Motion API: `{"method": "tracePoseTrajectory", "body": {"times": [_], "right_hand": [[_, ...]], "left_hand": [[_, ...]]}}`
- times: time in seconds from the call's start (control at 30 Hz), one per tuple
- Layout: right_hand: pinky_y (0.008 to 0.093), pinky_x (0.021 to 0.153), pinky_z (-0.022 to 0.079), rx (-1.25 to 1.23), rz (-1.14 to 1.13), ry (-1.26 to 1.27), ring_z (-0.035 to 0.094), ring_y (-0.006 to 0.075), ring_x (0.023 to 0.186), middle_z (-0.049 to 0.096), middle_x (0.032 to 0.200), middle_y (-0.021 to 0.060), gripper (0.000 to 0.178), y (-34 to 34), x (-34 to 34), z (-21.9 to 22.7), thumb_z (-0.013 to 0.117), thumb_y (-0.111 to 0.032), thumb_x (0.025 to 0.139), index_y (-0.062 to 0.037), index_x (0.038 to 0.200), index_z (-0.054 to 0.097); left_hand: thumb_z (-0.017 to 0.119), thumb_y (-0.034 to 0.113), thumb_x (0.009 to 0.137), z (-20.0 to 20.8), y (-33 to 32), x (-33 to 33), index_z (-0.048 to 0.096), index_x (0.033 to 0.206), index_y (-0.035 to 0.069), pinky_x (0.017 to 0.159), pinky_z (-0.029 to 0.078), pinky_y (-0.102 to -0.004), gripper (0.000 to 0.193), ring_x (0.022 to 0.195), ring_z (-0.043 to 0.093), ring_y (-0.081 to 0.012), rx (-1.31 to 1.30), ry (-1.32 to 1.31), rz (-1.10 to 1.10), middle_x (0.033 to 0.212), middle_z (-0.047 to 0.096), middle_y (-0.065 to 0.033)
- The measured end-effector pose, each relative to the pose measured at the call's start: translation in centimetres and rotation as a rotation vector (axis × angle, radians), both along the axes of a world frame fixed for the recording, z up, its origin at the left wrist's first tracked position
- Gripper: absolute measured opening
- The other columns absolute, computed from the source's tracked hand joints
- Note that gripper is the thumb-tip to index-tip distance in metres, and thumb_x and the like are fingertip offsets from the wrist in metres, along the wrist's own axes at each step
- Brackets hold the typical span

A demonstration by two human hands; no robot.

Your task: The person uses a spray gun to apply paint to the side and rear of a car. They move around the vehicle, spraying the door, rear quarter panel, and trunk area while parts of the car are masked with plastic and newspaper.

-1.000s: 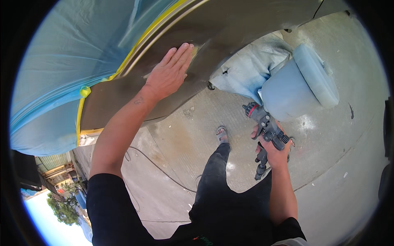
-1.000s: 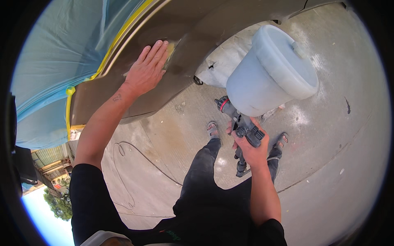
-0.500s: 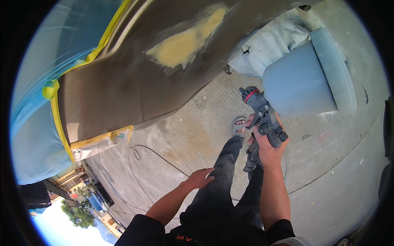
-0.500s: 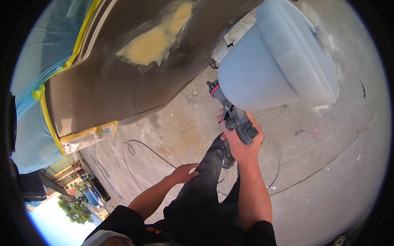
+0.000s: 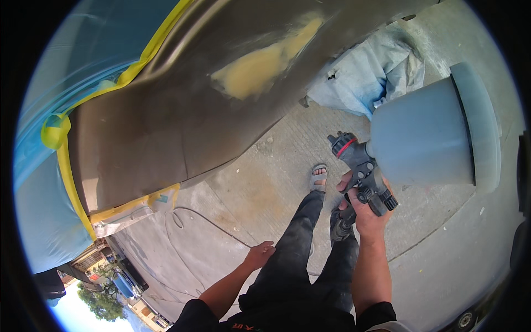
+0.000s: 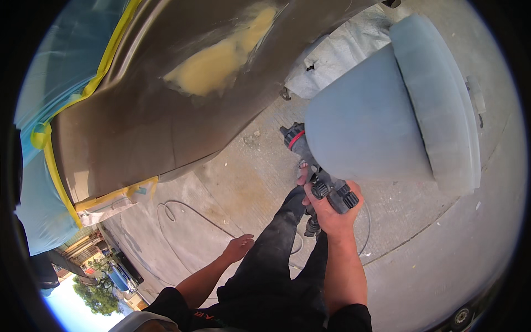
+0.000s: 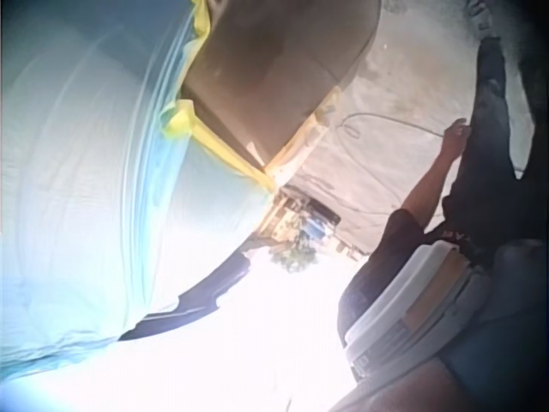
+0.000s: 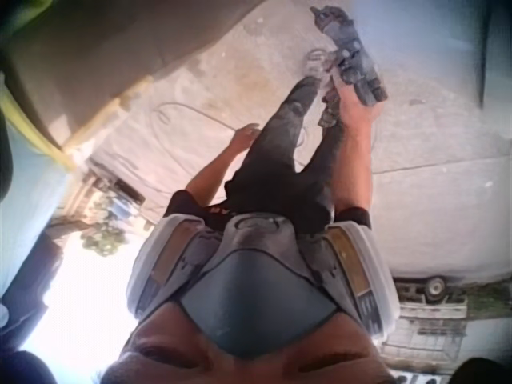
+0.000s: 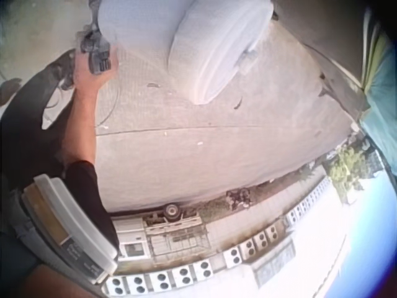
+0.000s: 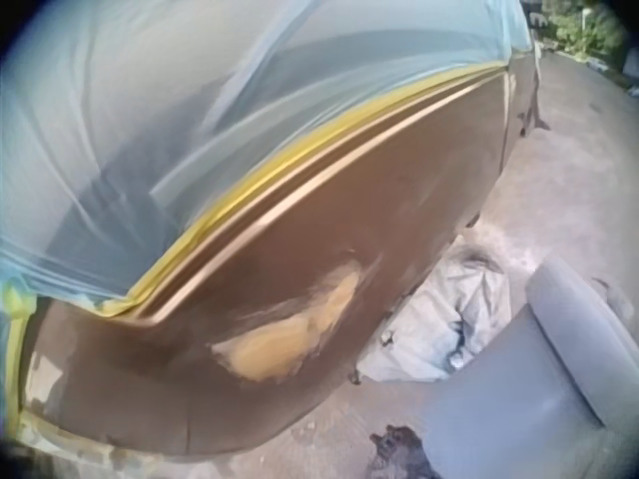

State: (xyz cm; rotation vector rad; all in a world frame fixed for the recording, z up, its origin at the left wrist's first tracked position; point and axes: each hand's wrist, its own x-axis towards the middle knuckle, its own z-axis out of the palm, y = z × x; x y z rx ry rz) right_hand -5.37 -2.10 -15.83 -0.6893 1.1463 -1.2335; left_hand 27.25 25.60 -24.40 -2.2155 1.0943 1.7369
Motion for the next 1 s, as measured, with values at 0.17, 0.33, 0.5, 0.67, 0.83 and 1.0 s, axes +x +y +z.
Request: {"method": "tracePoseTrajectory", "body": {"times": [0.17,0.33,0.5,0.67,0.83,1.0], "right_hand": [[0.0295,0.054,0.058,0.062,-0.141,-0.005,0.068,0.0221,0.085,0.066,0.101,0.0167,0.030,-0.4,0.1,0.5,0.059,0.000,0.087,0.0047,0.116,0.058],[0.0301,0.056,0.058,-0.018,0.079,-0.223,0.069,0.0245,0.079,0.068,0.094,0.0180,0.039,0.7,1.2,2.0,0.061,0.007,0.075,0.0058,0.114,0.059],[0.0300,0.052,0.056,0.008,0.045,-0.057,0.066,0.0213,0.068,0.068,0.091,0.0181,0.037,-0.5,-0.3,2.3,0.060,0.005,0.077,0.0059,0.114,0.056],[0.0276,0.050,0.053,0.059,-0.230,0.058,0.061,0.0156,0.058,0.066,0.086,0.0161,0.026,-1.8,-1.4,2.5,0.058,-0.001,0.084,0.0038,0.109,0.055],[0.0319,0.066,0.057,-0.105,0.103,-0.288,0.069,0.0211,0.089,0.070,0.103,0.0183,0.029,-0.3,-1.0,3.0,0.074,-0.003,0.083,0.0036,0.110,0.065],[0.0295,0.052,0.055,-0.126,0.095,-0.078,0.065,0.0230,0.065,0.067,0.092,0.0228,0.037,-0.9,-1.3,3.1,0.059,0.008,0.074,0.0071,0.111,0.054]], "left_hand": [[0.063,0.036,0.097,0.7,-0.7,-0.5,0.062,0.129,0.006,0.093,0.053,-0.0353,0.044,0.107,0.069,-0.0267,0.061,-0.041,-0.020,0.116,0.071,-0.0164],[0.062,0.038,0.097,1.2,-0.5,0.4,0.063,0.129,0.006,0.095,0.052,-0.0356,0.045,0.111,0.067,-0.0273,0.123,-0.088,-0.060,0.119,0.070,-0.0173],[0.062,0.036,0.097,1.0,-0.4,0.9,0.063,0.128,0.005,0.095,0.052,-0.0355,0.044,0.111,0.067,-0.0276,0.128,-0.087,-0.045,0.119,0.070,-0.0174],[0.061,0.037,0.097,1.1,-0.6,1.2,0.063,0.128,0.005,0.095,0.052,-0.0357,0.045,0.111,0.067,-0.0290,0.116,-0.079,-0.051,0.119,0.069,-0.0179],[0.060,0.040,0.096,1.2,-1.0,1.3,0.063,0.127,0.005,0.095,0.051,-0.0369,0.047,0.112,0.067,-0.0313,0.121,-0.102,-0.076,0.119,0.069,-0.0184],[0.060,0.041,0.096,0.9,-1.5,1.4,0.063,0.126,0.005,0.094,0.052,-0.0372,0.047,0.109,0.067,-0.0304,0.081,-0.085,-0.071,0.114,0.070,-0.0191]]}}
